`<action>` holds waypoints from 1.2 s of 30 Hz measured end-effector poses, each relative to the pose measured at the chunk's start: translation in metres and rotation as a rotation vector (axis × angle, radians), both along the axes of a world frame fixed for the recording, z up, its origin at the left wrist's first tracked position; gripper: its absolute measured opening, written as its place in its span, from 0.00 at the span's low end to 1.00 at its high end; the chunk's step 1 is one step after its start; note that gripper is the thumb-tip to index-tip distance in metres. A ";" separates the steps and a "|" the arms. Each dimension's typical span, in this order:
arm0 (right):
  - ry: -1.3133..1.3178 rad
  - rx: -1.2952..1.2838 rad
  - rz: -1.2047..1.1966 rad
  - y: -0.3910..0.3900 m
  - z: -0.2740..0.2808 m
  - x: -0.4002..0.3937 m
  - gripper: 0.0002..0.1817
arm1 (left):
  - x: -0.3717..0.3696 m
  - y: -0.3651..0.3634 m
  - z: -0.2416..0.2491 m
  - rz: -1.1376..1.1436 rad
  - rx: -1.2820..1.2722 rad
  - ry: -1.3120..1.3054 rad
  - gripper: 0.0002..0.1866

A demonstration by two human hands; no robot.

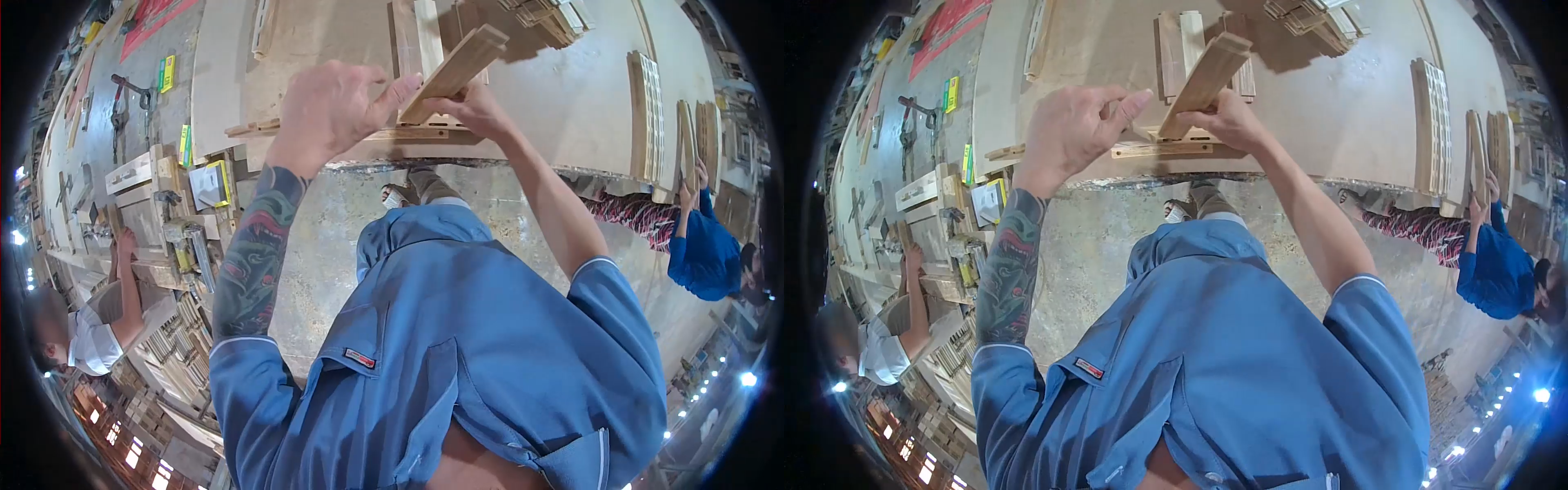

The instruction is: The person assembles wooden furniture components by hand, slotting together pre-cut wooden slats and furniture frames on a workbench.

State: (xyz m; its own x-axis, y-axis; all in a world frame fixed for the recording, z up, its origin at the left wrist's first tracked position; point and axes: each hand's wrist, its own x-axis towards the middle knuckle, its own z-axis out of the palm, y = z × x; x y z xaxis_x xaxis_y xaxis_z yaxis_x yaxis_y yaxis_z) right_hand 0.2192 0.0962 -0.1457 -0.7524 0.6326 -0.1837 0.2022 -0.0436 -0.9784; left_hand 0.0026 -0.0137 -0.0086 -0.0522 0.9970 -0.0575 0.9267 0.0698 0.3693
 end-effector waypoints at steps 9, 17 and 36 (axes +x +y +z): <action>-0.239 0.678 0.036 -0.040 -0.006 -0.011 0.11 | 0.000 -0.005 -0.006 -0.027 0.096 0.007 0.30; -0.404 0.676 0.083 -0.039 -0.022 -0.006 0.11 | -0.004 0.002 0.002 -0.047 0.030 -0.006 0.31; -1.057 1.005 0.937 -0.050 0.148 -0.162 0.15 | -0.085 -0.072 -0.022 -0.012 0.334 -0.008 0.09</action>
State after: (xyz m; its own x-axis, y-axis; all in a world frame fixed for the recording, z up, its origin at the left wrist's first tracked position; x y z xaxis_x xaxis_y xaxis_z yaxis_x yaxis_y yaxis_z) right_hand 0.0576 0.0460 0.0019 -0.7258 0.2536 -0.6395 0.3194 0.9475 0.0131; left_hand -0.0823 -0.0858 -0.0306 -0.0411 0.9615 0.2718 0.9236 -0.0672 0.3775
